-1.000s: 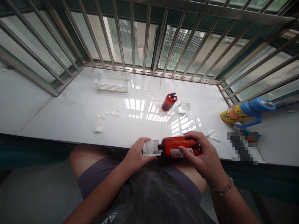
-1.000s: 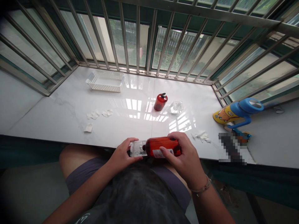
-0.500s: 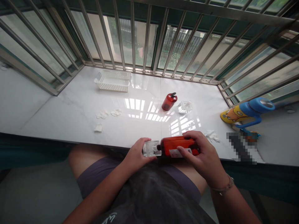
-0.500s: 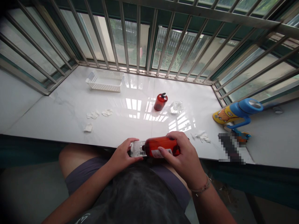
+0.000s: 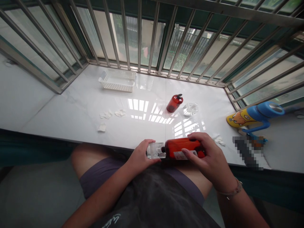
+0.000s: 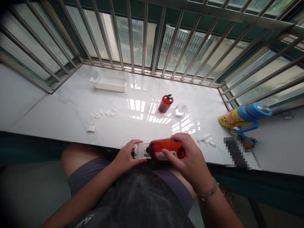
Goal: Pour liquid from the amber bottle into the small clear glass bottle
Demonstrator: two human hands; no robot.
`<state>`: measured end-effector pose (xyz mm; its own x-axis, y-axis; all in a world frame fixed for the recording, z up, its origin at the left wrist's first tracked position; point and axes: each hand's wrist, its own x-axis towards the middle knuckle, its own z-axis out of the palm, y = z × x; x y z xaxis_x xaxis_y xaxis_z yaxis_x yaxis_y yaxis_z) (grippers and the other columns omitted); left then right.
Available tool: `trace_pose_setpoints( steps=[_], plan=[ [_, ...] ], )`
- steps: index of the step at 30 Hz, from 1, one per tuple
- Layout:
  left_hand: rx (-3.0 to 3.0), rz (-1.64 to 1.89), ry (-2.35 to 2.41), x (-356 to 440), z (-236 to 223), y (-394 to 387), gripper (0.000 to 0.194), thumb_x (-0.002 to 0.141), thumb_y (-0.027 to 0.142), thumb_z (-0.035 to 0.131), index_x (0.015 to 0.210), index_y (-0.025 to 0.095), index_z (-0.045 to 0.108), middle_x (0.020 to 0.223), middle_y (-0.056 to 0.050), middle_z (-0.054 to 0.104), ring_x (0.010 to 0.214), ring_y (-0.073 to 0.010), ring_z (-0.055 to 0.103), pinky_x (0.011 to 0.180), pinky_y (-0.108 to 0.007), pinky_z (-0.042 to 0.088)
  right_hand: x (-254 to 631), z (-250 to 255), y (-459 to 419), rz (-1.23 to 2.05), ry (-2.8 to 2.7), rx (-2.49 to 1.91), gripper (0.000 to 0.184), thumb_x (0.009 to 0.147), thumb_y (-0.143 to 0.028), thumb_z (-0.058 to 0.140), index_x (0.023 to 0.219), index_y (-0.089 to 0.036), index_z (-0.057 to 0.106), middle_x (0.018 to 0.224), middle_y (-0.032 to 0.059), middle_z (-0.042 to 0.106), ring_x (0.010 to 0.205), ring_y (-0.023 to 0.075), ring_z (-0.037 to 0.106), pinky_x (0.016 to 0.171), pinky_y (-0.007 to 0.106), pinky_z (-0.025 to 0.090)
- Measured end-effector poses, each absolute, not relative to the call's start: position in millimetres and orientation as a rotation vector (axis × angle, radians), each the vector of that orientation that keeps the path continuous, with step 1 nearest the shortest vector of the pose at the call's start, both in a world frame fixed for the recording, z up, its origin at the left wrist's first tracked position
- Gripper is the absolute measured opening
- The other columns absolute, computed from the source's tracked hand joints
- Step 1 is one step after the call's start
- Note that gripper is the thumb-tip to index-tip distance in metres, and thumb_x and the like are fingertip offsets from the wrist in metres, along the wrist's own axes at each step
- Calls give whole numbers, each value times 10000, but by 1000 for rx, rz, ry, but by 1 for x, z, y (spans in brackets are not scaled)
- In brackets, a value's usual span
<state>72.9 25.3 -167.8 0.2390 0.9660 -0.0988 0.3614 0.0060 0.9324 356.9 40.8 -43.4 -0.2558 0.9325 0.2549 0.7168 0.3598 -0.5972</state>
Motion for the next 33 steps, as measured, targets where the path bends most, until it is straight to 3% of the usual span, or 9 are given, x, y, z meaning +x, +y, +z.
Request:
trace_pose_setpoints(
  steps=[22,33],
  plan=[
    [1505,808,1251,74,-173,27,736,704,342,1014,1332,284,635,1356,-61,689,1273,-306,676,1133,-474,563,353,-30,40,427,-2143,-1424,363,991,-477,749,1258,-274,608,1235,108,659,1096,314,655,912,479,583],
    [1504,814,1233,76,-175,23,757,695,327,1024,1339,272,631,1345,-63,695,1261,-302,683,1144,-471,552,354,-28,40,401,-2195,-1408,371,985,-471,762,1265,-281,611,1255,103,658,1112,312,671,922,465,596]
  ],
)
